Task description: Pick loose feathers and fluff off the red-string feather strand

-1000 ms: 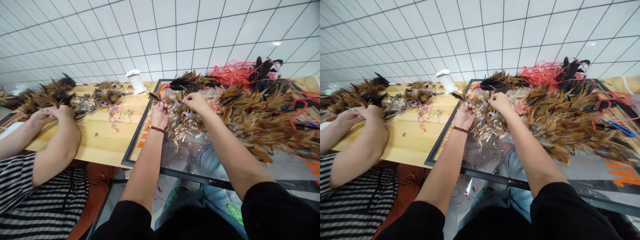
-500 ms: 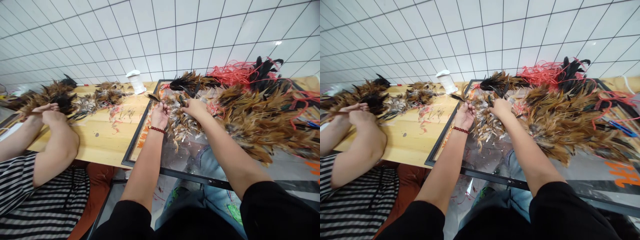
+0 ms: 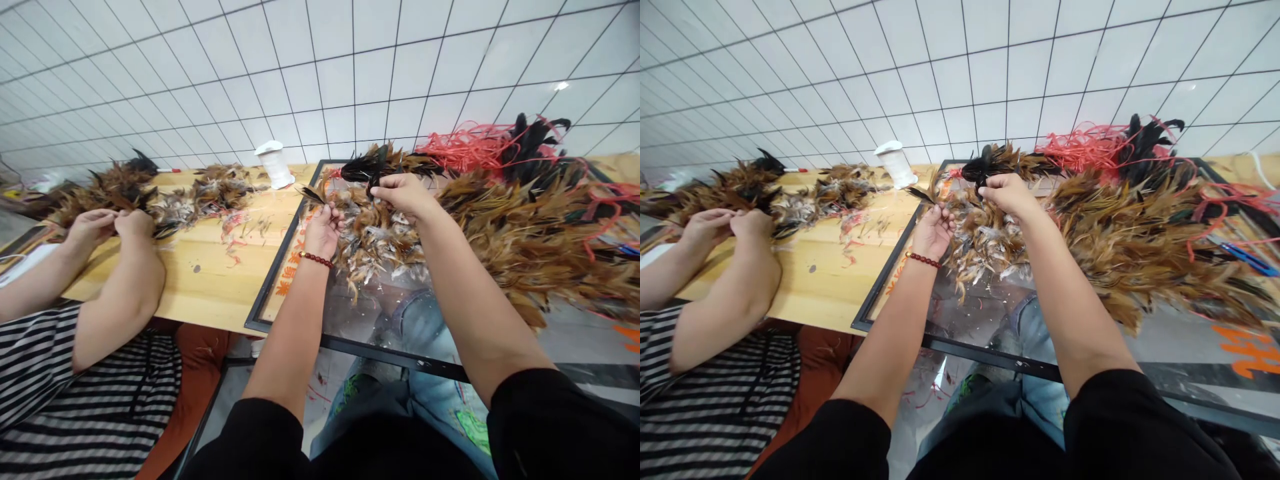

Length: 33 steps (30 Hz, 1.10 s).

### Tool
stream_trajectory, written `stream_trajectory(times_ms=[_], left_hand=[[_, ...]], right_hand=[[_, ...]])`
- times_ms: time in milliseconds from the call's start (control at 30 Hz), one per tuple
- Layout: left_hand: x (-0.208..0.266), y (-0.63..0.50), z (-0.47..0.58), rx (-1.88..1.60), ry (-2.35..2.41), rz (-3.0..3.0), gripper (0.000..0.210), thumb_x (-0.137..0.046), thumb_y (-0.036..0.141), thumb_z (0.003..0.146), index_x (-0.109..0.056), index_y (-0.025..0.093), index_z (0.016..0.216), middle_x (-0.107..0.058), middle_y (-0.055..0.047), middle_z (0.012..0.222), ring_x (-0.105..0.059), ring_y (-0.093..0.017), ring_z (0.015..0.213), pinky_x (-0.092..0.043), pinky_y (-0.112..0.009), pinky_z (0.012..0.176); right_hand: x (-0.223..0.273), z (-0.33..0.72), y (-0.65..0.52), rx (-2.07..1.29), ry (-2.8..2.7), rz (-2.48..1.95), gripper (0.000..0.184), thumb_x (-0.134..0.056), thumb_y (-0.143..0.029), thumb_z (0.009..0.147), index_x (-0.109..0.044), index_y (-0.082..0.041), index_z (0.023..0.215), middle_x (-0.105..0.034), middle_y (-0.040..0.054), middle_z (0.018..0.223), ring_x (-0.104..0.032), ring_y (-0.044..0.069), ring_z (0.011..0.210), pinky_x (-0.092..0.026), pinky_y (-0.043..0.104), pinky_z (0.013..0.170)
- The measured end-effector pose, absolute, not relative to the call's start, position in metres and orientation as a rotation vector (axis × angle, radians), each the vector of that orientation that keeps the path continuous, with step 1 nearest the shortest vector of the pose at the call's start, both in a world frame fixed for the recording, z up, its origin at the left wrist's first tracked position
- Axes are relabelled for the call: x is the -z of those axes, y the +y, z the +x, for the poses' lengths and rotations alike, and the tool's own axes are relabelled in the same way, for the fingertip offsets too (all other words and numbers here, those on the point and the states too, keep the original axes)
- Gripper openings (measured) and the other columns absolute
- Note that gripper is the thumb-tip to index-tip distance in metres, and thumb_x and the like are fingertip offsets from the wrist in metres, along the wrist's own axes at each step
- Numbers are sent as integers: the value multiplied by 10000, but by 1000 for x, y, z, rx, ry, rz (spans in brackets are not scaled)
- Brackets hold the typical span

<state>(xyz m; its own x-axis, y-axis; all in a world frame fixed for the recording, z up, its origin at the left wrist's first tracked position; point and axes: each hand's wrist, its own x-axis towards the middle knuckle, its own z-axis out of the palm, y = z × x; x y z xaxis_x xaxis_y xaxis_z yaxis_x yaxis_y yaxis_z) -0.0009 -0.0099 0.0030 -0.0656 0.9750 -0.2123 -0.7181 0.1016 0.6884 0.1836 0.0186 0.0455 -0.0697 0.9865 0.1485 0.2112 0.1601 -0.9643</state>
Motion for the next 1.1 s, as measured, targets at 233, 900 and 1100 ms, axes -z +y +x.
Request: stream_trajectory(times_ms=[233, 900, 1100], left_hand=[[-3, -12, 4, -1364, 844, 457, 147, -543, 170, 973, -621, 150, 851, -702, -10, 719, -687, -87, 666, -505, -190, 658], [-1, -17, 13, -1253, 833, 737, 86, -721, 100, 834, -680, 96, 758, -640, 6, 598, -572, -46, 501, -469, -158, 516], [5, -12, 16, -1470, 845, 766, 98, -788, 142, 762, -698, 115, 735, -663, 6, 604, -593, -58, 529, -485, -181, 550]], right_hand=[[-49, 166, 11, -1263, -1400, -1085, 316, -808, -201, 645, -500, -185, 576, -471, -68, 469, -389, 63, 442, -281, 216, 460], [-31, 152, 24, -950, -1193, -1074, 170, -717, -303, 686, -614, -168, 689, -523, -49, 600, -422, 79, 564, -365, 231, 568], [-37, 167, 16, -1205, -1275, -1169, 265, -844, -258, 574, -672, -147, 742, -617, -29, 639, -486, 80, 579, -416, 230, 578]])
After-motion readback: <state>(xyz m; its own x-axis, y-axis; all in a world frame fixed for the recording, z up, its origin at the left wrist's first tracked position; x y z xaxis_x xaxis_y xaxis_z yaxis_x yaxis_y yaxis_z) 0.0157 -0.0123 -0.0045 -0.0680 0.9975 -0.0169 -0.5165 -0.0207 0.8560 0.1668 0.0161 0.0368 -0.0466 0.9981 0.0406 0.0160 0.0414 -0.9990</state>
